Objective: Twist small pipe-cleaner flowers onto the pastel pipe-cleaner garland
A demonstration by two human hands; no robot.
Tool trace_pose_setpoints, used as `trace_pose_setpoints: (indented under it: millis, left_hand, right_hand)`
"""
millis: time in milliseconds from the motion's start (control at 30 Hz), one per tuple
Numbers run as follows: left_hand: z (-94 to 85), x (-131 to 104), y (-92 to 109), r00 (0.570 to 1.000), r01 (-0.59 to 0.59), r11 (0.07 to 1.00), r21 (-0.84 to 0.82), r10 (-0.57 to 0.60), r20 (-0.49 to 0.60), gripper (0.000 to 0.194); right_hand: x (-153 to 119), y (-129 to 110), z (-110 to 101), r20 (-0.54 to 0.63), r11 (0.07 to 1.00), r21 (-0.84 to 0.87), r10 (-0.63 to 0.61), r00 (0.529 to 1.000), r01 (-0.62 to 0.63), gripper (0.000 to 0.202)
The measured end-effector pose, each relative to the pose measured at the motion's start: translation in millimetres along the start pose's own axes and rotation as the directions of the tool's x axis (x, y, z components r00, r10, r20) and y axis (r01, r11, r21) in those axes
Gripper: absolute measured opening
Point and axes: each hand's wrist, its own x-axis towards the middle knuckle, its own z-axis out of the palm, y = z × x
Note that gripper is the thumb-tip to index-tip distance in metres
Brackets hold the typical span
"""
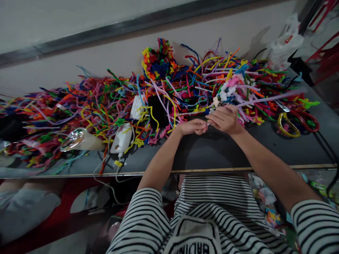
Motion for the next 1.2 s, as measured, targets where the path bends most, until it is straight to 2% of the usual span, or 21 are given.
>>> trace_pose_setpoints:
  millis: [100, 167, 300, 400, 500, 633, 700, 800, 900, 1000, 1100, 1167, 1200]
  left_hand:
    - [-6.6, -4, -8, 0.982, -0.112, 0.992, -0.057, 0.102, -0.156, 0.061]
    - [-8.7, -6, -11, 0.970, -0.140, 0.989, -0.053, 0.126, -0.209, 0.057]
    - [-7.1, -5, -11, 0.976, -0.126, 0.989, -0.079, 0.110, -0.186, 0.049]
    - [-4.6, 0, -12, 0.955, -0.187, 0.972, -0.144, 0.146, -0.257, 0.050]
    - [-1.7, 4, -14, 0.920, -0.282, 0.932, -0.229, 0.194, -0.341, 0.047]
    - [2.0, 7, -16, 0.918, -0.350, 0.890, -0.293, 0.264, -0.295, 0.039]
    - [2.6, 10, -16, 0.905, -0.367, 0.890, -0.269, 0.276, -0.323, 0.037]
    - [1.9, 14, -17, 0.842, -0.406, 0.890, -0.205, 0.278, -0.461, 0.033]
    - [0.9, 17, -18, 0.793, -0.424, 0.891, -0.163, 0.278, -0.543, 0.024]
    - [1.0, 20, -18, 0.765, -0.398, 0.905, -0.151, 0.237, -0.599, 0.028]
    - [1.1, 22, -19, 0.682, -0.347, 0.935, -0.072, 0.199, -0.704, 0.043]
    - [-0.2, 23, -21, 0.629, -0.314, 0.949, 0.013, 0.219, -0.746, 0.041]
    - [-1.5, 23, -23, 0.619, -0.295, 0.954, 0.055, 0.235, -0.749, 0.038]
  right_hand:
    - [0, -2, -7, 0.045, 1.000, -0.020, -0.013, 0.999, 0.014, 0.038]
    - [1, -2, -9, 0.028, 0.999, -0.031, 0.019, 0.999, -0.018, 0.039]
    - [8, 3, -12, -0.099, 0.989, -0.109, 0.085, 0.991, -0.096, 0.039]
    - [14, 4, -15, -0.155, 0.973, -0.187, 0.108, 0.982, -0.136, 0.040]
    - [15, -6, -17, -0.162, 0.950, -0.227, 0.179, 0.970, -0.213, 0.040]
    - [12, -30, -9, -0.126, 0.929, -0.197, 0.294, 0.947, -0.314, 0.037]
    - [10, -40, -1, -0.086, 0.929, -0.158, 0.326, 0.941, -0.336, 0.032]
    - [10, -48, 11, -0.026, 0.924, -0.083, 0.371, 0.928, -0.372, 0.028]
    - [11, -45, 18, -0.001, 0.903, -0.019, 0.429, 0.903, -0.429, 0.026]
    - [12, -33, 22, -0.037, 0.877, 0.036, 0.480, 0.877, -0.478, 0.023]
    - [10, -17, 28, -0.093, 0.878, 0.086, 0.478, 0.873, -0.472, 0.024]
    - [9, -6, 33, -0.106, 0.890, 0.112, 0.454, 0.885, -0.443, 0.024]
    - [8, -1, 37, -0.099, 0.896, 0.126, 0.439, 0.893, -0.427, 0.024]
